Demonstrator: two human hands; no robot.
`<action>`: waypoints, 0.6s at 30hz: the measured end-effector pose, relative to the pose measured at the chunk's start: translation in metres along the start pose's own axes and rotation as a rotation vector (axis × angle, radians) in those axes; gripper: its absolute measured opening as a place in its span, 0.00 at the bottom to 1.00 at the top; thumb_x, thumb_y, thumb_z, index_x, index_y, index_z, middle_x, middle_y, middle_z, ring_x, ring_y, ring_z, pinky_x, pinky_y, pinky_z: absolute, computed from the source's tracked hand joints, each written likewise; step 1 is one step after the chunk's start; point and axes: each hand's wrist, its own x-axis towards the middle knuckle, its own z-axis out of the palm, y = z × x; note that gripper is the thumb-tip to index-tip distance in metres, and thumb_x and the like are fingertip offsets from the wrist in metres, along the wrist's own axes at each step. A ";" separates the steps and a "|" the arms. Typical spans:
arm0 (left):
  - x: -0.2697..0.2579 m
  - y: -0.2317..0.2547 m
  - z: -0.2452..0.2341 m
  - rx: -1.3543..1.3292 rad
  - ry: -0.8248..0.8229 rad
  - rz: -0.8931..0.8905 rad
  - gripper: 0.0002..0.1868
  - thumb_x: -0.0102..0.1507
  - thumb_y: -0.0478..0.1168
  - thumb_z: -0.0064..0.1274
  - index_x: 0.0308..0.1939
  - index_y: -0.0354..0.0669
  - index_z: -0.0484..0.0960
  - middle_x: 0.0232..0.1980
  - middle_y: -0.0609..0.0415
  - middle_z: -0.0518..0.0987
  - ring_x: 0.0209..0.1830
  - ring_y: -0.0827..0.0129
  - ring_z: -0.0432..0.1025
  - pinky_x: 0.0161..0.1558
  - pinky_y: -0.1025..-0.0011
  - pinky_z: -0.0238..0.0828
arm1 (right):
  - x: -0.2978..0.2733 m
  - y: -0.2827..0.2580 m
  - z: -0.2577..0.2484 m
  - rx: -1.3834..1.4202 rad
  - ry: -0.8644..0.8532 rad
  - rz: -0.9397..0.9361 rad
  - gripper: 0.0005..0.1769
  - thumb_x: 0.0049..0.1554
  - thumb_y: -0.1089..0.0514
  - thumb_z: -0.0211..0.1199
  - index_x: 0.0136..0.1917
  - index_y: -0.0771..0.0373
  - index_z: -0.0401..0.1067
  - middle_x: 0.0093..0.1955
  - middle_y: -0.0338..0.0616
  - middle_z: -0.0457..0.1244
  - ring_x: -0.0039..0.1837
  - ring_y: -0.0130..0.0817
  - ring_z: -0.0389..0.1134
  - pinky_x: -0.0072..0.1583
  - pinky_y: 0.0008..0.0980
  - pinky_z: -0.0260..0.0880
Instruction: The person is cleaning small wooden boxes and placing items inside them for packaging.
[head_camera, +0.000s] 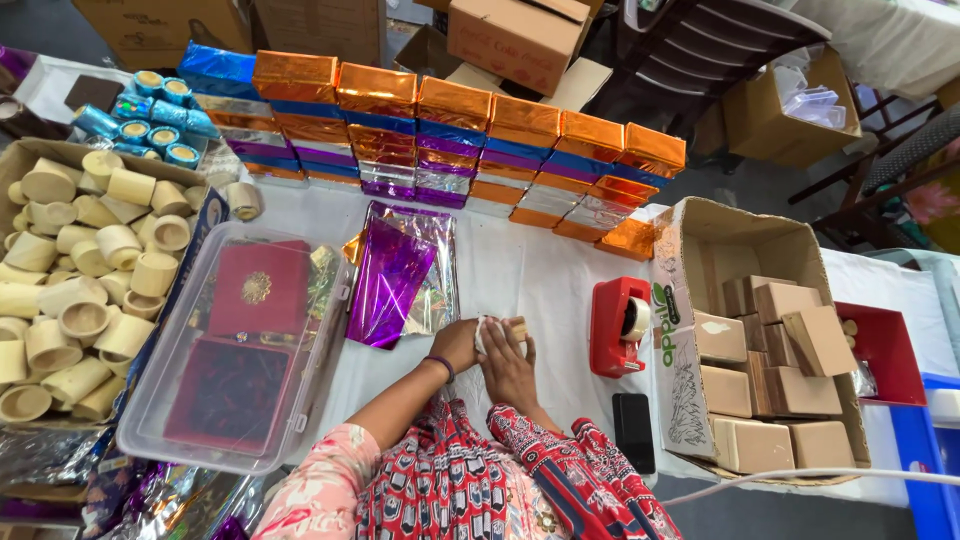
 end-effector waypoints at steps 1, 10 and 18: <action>0.000 0.009 -0.007 0.001 0.000 0.006 0.25 0.55 0.48 0.65 0.57 0.57 0.83 0.48 0.48 0.85 0.48 0.50 0.79 0.48 0.56 0.76 | 0.002 0.008 -0.003 -0.004 0.004 0.002 0.29 0.67 0.49 0.48 0.78 0.56 0.59 0.81 0.39 0.53 0.84 0.37 0.46 0.80 0.45 0.23; -0.005 0.027 -0.020 -0.060 -0.038 -0.059 0.32 0.51 0.51 0.69 0.59 0.59 0.80 0.48 0.51 0.85 0.48 0.54 0.79 0.49 0.58 0.76 | -0.003 0.028 -0.002 -0.005 -0.072 0.301 0.28 0.68 0.51 0.48 0.80 0.52 0.58 0.79 0.33 0.55 0.86 0.34 0.42 0.80 0.51 0.17; -0.005 0.028 -0.019 -0.064 0.030 -0.007 0.32 0.49 0.50 0.70 0.57 0.55 0.81 0.47 0.50 0.85 0.47 0.53 0.79 0.49 0.57 0.75 | 0.013 0.051 -0.018 0.081 0.049 0.099 0.26 0.66 0.54 0.53 0.77 0.51 0.64 0.78 0.46 0.60 0.80 0.39 0.56 0.77 0.49 0.38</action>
